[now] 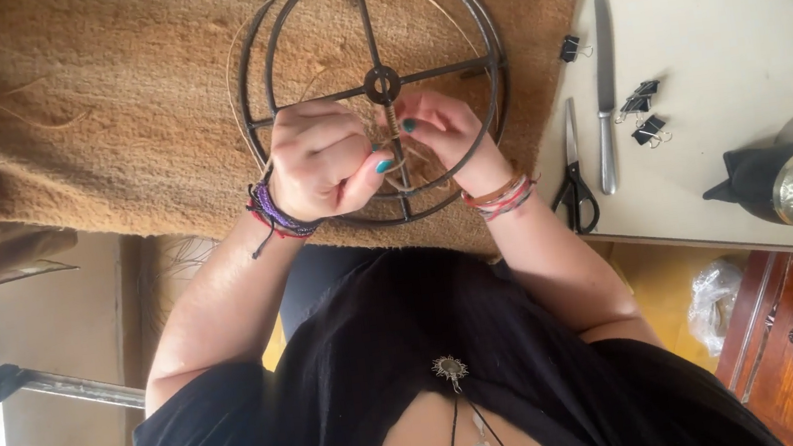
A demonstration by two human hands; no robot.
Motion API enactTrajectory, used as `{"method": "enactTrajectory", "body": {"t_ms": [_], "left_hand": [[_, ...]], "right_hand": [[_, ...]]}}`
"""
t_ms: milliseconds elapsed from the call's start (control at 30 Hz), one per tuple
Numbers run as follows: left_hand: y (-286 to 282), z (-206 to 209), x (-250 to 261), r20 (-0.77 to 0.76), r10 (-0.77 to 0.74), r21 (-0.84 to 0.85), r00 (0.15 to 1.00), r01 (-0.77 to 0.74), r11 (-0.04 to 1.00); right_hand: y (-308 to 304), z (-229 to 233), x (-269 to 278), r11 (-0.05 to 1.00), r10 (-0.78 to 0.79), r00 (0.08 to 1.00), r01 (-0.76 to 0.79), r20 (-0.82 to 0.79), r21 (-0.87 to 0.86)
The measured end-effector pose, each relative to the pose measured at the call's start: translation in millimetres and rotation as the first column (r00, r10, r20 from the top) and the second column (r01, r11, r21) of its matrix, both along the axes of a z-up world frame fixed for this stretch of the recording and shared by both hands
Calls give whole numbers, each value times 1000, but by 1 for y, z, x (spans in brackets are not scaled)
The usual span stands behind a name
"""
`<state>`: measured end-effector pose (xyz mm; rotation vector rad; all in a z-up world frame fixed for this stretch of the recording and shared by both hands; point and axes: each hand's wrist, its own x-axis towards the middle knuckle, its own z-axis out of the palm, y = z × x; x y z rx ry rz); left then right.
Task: Wrapping twine around a circular metal frame to create a decorative pattern, likely for a dreamcatcher.
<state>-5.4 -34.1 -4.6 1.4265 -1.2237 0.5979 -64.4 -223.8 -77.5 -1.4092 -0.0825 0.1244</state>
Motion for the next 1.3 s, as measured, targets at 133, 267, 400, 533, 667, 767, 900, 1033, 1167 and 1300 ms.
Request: {"method": "enactTrajectory", "body": {"t_ms": [133, 267, 400, 533, 667, 767, 900, 1033, 1167, 1300], "left_hand": [[2, 8, -1, -20, -34, -35, 999, 33, 999], [3, 4, 1, -87, 21, 45, 996, -17, 999], [3, 0, 7, -97, -58, 8, 994, 59, 998], [8, -2, 6, -146, -30, 48, 989, 38, 998], [18, 40, 8, -181, -132, 228, 975, 172, 958], [31, 49, 8, -156, -181, 314, 971, 222, 923], [49, 24, 5, -177, -185, 290, 967, 230, 929], [54, 13, 7, -269, -214, 201, 939, 272, 941], [49, 1, 10, -215, -176, 268, 960, 232, 935], [45, 12, 8, -135, -114, 503, 984, 167, 848]], "right_hand": [[9, 2, 6, 980, -75, 976, 109, 203, -165], [3, -85, -1, 986, 98, 961, -130, 258, 109], [13, -25, -11, 735, 470, 882, -415, 39, 536], [-13, 1, -14, 849, 469, 883, -440, -31, 290], [-42, 17, -7, 849, 515, 848, -485, 127, -208], [-55, 15, -14, 872, 432, 901, -404, 45, -278], [-48, 5, -13, 946, 129, 953, -35, 274, -323], [-18, -16, -10, 989, -71, 990, 54, 120, 135], [-6, -16, -3, 939, 270, 962, -254, -40, 231], [-2, -14, 3, 941, 333, 943, -331, -22, 71]]}}
